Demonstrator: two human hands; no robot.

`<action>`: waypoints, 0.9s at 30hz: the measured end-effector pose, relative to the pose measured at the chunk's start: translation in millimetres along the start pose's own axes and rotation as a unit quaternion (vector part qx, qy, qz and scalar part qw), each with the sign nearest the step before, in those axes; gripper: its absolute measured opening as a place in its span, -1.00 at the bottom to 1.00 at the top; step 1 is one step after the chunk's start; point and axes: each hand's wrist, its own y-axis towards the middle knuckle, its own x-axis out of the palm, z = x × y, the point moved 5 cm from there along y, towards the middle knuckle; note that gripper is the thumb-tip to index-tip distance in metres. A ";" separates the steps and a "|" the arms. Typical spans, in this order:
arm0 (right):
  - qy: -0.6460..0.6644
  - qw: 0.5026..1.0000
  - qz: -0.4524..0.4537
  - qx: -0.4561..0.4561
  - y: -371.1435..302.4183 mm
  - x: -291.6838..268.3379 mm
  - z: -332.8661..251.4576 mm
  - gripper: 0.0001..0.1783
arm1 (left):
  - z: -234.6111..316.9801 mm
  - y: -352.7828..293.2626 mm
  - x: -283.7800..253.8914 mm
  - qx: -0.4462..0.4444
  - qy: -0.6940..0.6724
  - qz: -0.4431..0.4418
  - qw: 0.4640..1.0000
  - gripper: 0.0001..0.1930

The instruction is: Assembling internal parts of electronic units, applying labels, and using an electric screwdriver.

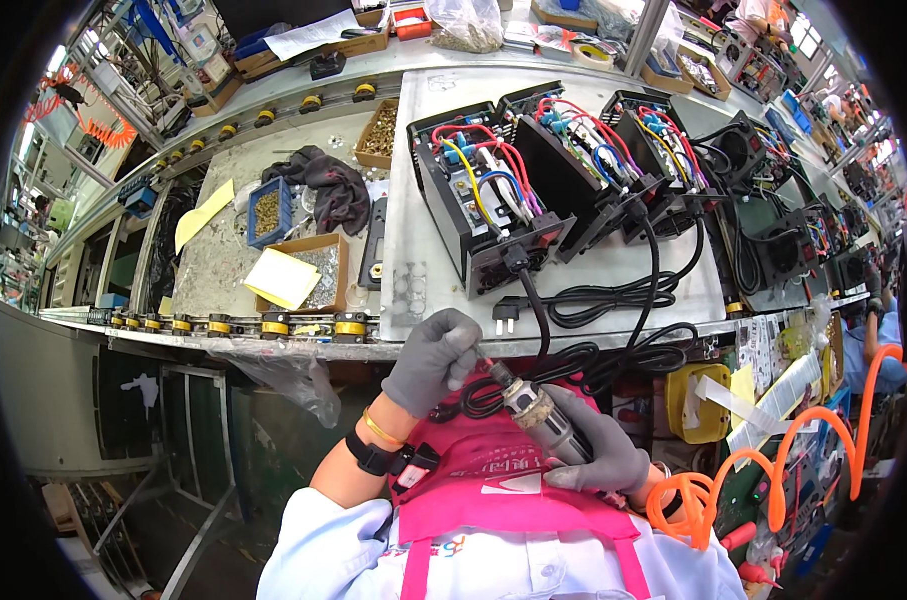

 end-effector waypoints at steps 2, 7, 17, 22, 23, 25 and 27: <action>0.011 1.000 -0.008 0.009 0.5 3.6 -2.6 0.17 | 0.4 -1.3 4.2 0.007 -0.006 -0.006 1.000 -0.78; 0.058 0.998 -0.003 0.001 6.6 2.6 -8.9 0.17 | -5.0 -2.1 11.6 0.001 -0.021 0.017 1.000 -0.75; 0.136 0.987 0.088 0.000 21.1 -7.2 -31.4 0.11 | 85.1 4.4 25.0 0.346 0.388 0.152 0.841 -0.60; 0.159 0.983 0.095 -0.011 25.3 -3.1 -33.6 0.11 | 94.8 15.8 45.4 0.404 0.526 0.116 0.739 -0.56; 0.158 0.983 0.096 -0.012 26.6 -3.3 -33.5 0.11 | 94.4 17.5 44.6 0.405 0.525 0.115 0.739 -0.56; 0.135 0.986 0.102 -0.005 28.9 -4.9 -32.2 0.10 | 91.2 22.8 42.5 0.392 0.515 0.104 0.755 -0.55; 0.132 0.986 0.102 -0.010 28.6 -4.9 -32.7 0.09 | 96.3 19.0 50.0 0.397 0.540 0.103 0.735 -0.55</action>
